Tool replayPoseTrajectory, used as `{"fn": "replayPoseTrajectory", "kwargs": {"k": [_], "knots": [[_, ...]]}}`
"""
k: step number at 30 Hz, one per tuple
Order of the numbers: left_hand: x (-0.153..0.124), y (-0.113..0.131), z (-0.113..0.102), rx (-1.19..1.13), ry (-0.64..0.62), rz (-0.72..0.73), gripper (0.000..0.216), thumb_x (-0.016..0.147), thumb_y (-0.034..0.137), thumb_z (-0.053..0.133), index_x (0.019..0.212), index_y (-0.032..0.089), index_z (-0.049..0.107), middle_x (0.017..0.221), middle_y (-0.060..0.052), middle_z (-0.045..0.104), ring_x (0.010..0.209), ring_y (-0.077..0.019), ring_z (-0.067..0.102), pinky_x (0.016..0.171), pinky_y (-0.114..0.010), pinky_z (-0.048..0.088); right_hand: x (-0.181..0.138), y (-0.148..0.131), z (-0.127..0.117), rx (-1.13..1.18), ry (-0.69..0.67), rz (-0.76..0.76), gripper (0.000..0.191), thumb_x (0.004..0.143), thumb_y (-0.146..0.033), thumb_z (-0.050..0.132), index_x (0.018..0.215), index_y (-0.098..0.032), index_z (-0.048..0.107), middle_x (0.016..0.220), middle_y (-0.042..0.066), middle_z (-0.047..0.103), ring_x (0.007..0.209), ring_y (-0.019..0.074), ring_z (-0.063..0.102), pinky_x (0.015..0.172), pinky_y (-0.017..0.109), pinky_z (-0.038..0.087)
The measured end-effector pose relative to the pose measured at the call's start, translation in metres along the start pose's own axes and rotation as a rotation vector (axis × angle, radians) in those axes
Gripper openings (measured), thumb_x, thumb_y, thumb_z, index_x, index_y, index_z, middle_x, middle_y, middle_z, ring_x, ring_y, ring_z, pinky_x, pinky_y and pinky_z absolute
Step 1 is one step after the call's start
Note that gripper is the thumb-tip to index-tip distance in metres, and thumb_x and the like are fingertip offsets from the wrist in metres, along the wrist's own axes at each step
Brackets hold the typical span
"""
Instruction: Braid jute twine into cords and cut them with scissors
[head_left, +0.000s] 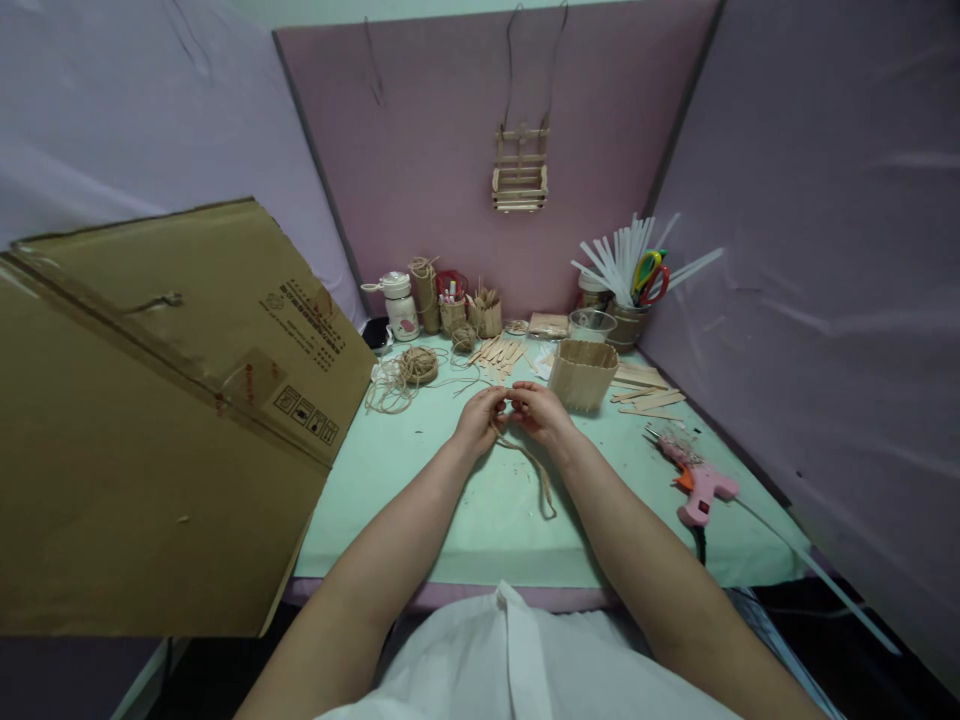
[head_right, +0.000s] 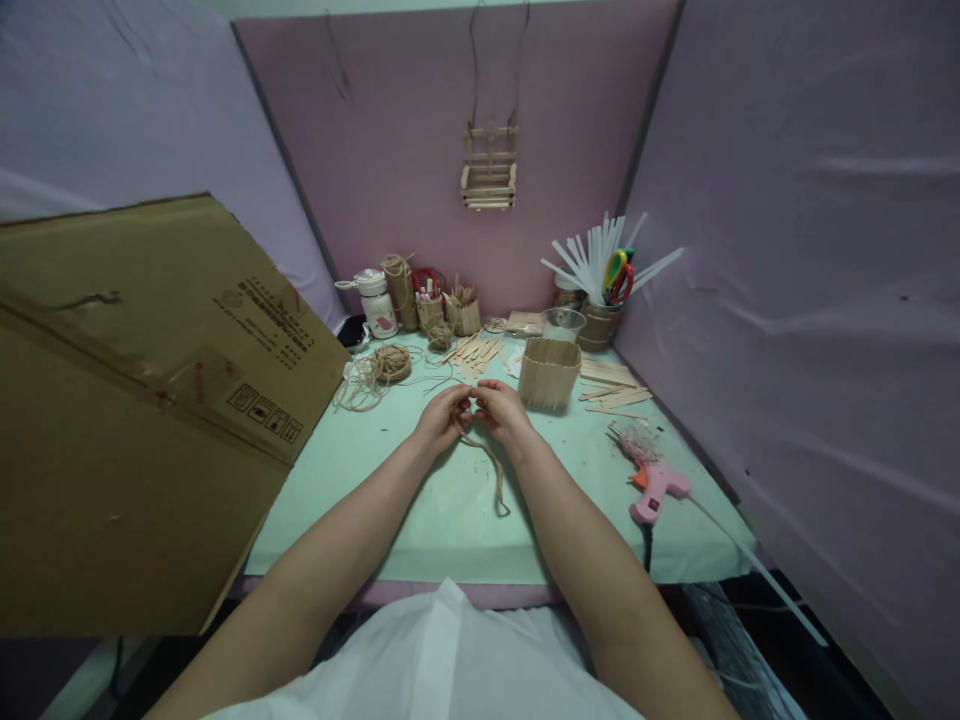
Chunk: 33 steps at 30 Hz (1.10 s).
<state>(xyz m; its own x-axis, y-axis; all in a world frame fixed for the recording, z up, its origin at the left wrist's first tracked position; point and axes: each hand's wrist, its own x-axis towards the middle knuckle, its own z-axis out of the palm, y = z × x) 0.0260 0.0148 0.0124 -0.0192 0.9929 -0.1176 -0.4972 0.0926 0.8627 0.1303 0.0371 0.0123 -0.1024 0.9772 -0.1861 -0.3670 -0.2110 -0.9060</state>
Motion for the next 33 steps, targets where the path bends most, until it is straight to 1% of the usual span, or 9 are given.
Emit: {"fn": "replayPoseTrajectory", "kwargs": {"k": [2, 6, 8, 14, 20, 24, 28, 30, 33], "knots": [[0.0011, -0.0006, -0.0009, -0.031, -0.011, -0.017, 0.028, 0.055, 0.028, 0.074, 0.073, 0.015, 0.056, 0.062, 0.003, 0.047, 0.055, -0.0047, 0.040, 0.044, -0.016, 0.027, 0.0005, 0.0022, 0.0012, -0.075, 0.052, -0.095, 0.029, 0.053, -0.023, 0.070, 0.075, -0.023, 0.051, 0.058, -0.004, 0.050, 0.053, 0.0120, 0.047, 0.044, 0.023, 0.034], [0.0033, -0.0035, -0.0018, 0.012, 0.066, 0.065, 0.030, 0.056, 0.031, 0.075, 0.077, 0.016, 0.059, 0.067, 0.002, 0.053, 0.058, -0.0053, 0.044, 0.047, -0.017, 0.031, 0.0015, 0.0054, 0.0044, -0.351, 0.123, -0.419, 0.013, 0.062, -0.029, 0.062, 0.070, -0.021, 0.055, 0.066, -0.001, 0.057, 0.063, 0.0143, 0.052, 0.058, 0.027, 0.042], [0.0039, -0.0047, -0.0019, 0.067, 0.102, 0.109, 0.030, 0.058, 0.033, 0.074, 0.078, 0.016, 0.060, 0.071, 0.001, 0.056, 0.059, -0.0059, 0.046, 0.049, -0.017, 0.032, 0.0014, 0.0055, 0.0054, -0.439, 0.115, -0.486, 0.010, 0.064, -0.030, 0.058, 0.068, -0.021, 0.057, 0.068, 0.000, 0.061, 0.066, 0.0154, 0.054, 0.066, 0.029, 0.044], [0.0037, -0.0052, -0.0015, 0.208, 0.148, 0.207, 0.022, 0.062, 0.030, 0.068, 0.079, 0.016, 0.062, 0.076, -0.001, 0.062, 0.067, -0.0091, 0.052, 0.056, -0.020, 0.035, -0.0021, 0.0026, 0.0057, -0.503, 0.118, -0.487, 0.016, 0.068, -0.034, 0.056, 0.069, -0.020, 0.063, 0.069, 0.001, 0.065, 0.069, 0.0176, 0.057, 0.068, 0.031, 0.045], [0.0021, -0.0049, 0.0004, 0.227, 0.163, 0.252, 0.018, 0.063, 0.025, 0.067, 0.076, 0.015, 0.062, 0.077, -0.002, 0.064, 0.073, -0.0116, 0.056, 0.063, -0.023, 0.038, -0.0025, 0.0018, 0.0049, -0.504, 0.122, -0.523, 0.017, 0.067, -0.036, 0.059, 0.068, -0.020, 0.064, 0.068, 0.003, 0.065, 0.067, 0.0181, 0.057, 0.067, 0.031, 0.044], [0.0050, -0.0061, -0.0022, 0.151, 0.171, 0.169, 0.020, 0.063, 0.029, 0.067, 0.076, 0.016, 0.059, 0.070, 0.000, 0.060, 0.065, -0.0088, 0.052, 0.055, -0.020, 0.034, -0.0051, 0.0028, 0.0068, -0.543, 0.129, -0.555, 0.016, 0.070, -0.035, 0.057, 0.068, -0.020, 0.062, 0.067, 0.002, 0.063, 0.067, 0.0177, 0.055, 0.066, 0.030, 0.043], [0.0081, -0.0057, -0.0056, -0.044, 0.075, 0.002, 0.021, 0.063, 0.029, 0.069, 0.072, 0.015, 0.056, 0.061, 0.002, 0.052, 0.055, -0.0062, 0.045, 0.048, -0.019, 0.029, -0.0082, 0.0039, 0.0080, -0.607, 0.092, -0.657, 0.015, 0.073, -0.034, 0.055, 0.070, -0.021, 0.060, 0.072, 0.002, 0.061, 0.070, 0.0167, 0.054, 0.070, 0.030, 0.043], [0.0081, -0.0054, -0.0061, -0.096, 0.040, 0.000, 0.024, 0.061, 0.026, 0.072, 0.073, 0.015, 0.056, 0.062, 0.002, 0.052, 0.053, -0.0053, 0.044, 0.046, -0.018, 0.027, -0.0071, 0.0044, 0.0070, -0.610, 0.086, -0.666, 0.014, 0.074, -0.033, 0.054, 0.071, -0.021, 0.060, 0.072, 0.002, 0.061, 0.070, 0.0166, 0.054, 0.070, 0.031, 0.043], [0.0065, -0.0059, -0.0049, -0.060, 0.049, 0.072, 0.026, 0.059, 0.025, 0.074, 0.075, 0.015, 0.055, 0.066, 0.002, 0.054, 0.056, -0.0053, 0.046, 0.047, -0.017, 0.027, -0.0024, 0.0047, 0.0044, -0.589, 0.090, -0.606, 0.014, 0.072, -0.034, 0.056, 0.073, -0.020, 0.060, 0.072, 0.002, 0.061, 0.069, 0.0163, 0.054, 0.069, 0.030, 0.042]]}}
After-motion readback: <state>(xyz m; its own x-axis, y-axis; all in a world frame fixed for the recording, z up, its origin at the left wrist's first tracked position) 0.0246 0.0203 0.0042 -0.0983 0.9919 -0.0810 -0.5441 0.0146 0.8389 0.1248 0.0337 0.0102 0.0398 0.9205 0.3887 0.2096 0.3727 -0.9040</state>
